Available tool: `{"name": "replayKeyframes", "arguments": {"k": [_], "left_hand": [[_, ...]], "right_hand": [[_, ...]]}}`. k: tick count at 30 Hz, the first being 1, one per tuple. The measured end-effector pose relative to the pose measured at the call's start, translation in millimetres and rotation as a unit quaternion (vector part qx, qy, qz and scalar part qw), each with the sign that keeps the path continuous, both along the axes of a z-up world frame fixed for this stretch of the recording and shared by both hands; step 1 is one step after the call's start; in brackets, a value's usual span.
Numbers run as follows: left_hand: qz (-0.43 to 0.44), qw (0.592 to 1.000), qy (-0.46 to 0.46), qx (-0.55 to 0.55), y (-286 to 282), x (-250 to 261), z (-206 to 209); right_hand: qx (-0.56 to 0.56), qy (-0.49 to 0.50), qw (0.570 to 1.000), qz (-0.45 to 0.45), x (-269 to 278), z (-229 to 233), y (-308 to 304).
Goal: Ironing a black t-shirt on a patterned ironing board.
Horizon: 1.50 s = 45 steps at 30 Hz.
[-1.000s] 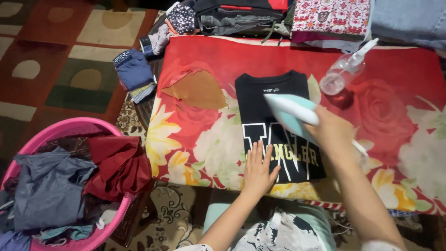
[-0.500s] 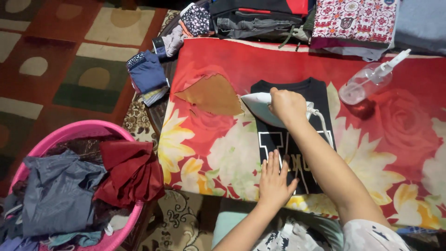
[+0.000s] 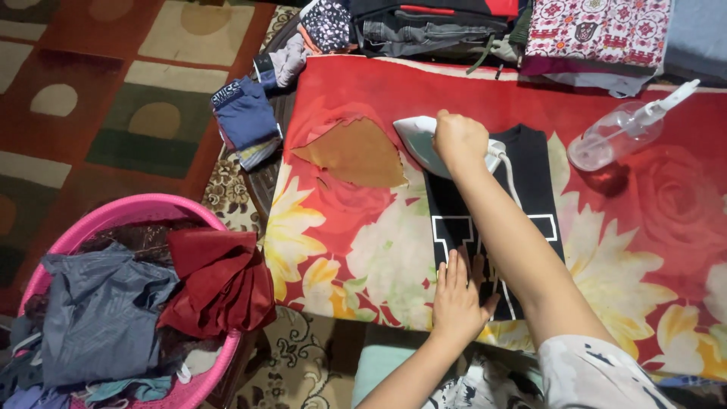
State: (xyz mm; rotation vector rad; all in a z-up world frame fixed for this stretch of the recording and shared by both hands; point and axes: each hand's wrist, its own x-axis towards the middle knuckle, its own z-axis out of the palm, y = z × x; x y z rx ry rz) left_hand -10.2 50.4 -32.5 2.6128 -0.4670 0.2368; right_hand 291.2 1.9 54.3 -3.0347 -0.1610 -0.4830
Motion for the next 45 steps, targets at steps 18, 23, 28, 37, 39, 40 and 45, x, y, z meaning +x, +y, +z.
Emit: {"name": "replayKeyframes", "arguments": {"k": [18, 23, 28, 37, 39, 40, 45], "left_hand": [[-0.019, 0.999, 0.022, -0.037, 2.1, -1.2, 3.3], [-0.012, 0.999, 0.021, -0.037, 2.6, -2.0, 3.7], [-0.014, 0.999, 0.030, -0.032, 2.6, -0.8, 5.3], [-0.015, 0.999, 0.024, -0.037, 3.8, -1.2, 5.9], [-0.015, 0.999, 0.023, -0.039, 4.0, -1.4, 6.6], [-0.013, 0.999, 0.020, -0.043, 3.9, -1.2, 7.0], [-0.016, 0.999, 0.017, -0.048, 4.0, -0.9, 7.9]], "right_hand": [[-0.162, 0.131, 0.959, 0.192, -77.3, 89.8, -118.2], [-0.154, 0.167, 0.942, 0.248, -73.5, 66.9, -130.7], [-0.175, 0.181, 0.933, 0.258, -71.2, 63.4, -105.2], [-0.166, 0.178, 0.933, 0.264, -73.5, 65.7, -105.6], [-0.167, 0.193, 0.932, 0.258, -75.4, 68.2, -112.0], [-0.173, 0.195, 0.933, 0.246, -76.1, 68.7, -116.3], [-0.186, 0.216, 0.935, 0.212, -84.4, 75.0, -138.4]]}}
